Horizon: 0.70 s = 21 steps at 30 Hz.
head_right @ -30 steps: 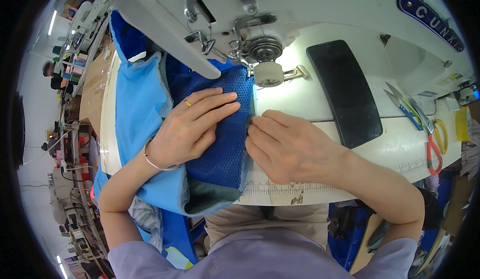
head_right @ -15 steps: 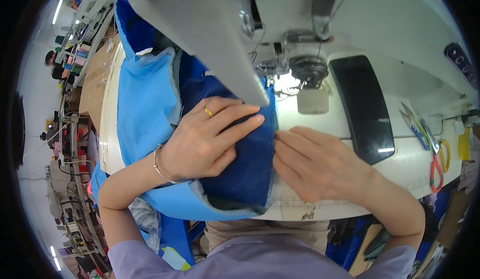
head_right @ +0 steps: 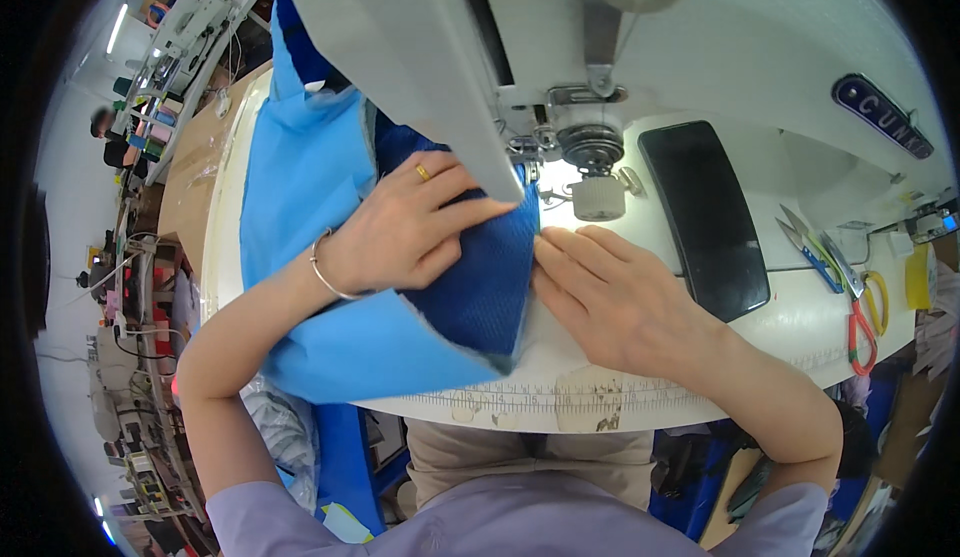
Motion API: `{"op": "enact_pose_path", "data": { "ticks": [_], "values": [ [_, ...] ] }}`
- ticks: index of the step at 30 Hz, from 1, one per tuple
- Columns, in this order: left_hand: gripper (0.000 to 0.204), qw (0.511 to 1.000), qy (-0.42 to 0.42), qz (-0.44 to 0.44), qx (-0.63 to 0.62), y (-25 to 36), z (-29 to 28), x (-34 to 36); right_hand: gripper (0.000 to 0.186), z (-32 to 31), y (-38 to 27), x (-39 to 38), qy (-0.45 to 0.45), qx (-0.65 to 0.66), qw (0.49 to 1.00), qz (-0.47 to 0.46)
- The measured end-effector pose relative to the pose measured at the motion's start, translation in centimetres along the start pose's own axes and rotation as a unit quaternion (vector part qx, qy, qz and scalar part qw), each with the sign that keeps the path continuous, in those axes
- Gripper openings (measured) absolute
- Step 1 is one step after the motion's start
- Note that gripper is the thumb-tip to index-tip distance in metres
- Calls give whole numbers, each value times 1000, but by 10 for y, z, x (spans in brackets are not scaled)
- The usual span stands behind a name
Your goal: The person sews a blue and green fabric bag using a sewing machine. They align the edges, guide the bag under the needle, and stitch along the seams, periodically adjusting the fabric and inspecting the work.
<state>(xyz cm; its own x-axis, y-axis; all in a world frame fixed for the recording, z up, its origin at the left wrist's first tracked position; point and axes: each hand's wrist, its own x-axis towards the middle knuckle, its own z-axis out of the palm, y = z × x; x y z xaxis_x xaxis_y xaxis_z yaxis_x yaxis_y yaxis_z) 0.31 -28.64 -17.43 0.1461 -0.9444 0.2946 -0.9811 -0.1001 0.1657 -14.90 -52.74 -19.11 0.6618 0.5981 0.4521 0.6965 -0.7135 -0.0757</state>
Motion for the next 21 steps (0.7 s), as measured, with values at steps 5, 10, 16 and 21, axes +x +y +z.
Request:
{"op": "enact_pose_path", "data": {
  "ticks": [5, 10, 16, 21],
  "values": [
    [67, 1000, -28, -4, -10, -5, -4, 2, 32, 2, -1, 2, 22, -10, 1000, -2],
    [63, 999, -33, -7, -4, 8, -18, 4, 27, 1, -2, 3, 49, -3, 999, -5],
    [55, 998, -47, 6, -44, 42, -18, -4, 21, 0, -14, -3, 46, 18, 999, -11],
    [48, 999, -19, 10, -45, 41, -16, -4, 21, -2, -17, -1, 45, 15, 999, 3]
  ]
}}
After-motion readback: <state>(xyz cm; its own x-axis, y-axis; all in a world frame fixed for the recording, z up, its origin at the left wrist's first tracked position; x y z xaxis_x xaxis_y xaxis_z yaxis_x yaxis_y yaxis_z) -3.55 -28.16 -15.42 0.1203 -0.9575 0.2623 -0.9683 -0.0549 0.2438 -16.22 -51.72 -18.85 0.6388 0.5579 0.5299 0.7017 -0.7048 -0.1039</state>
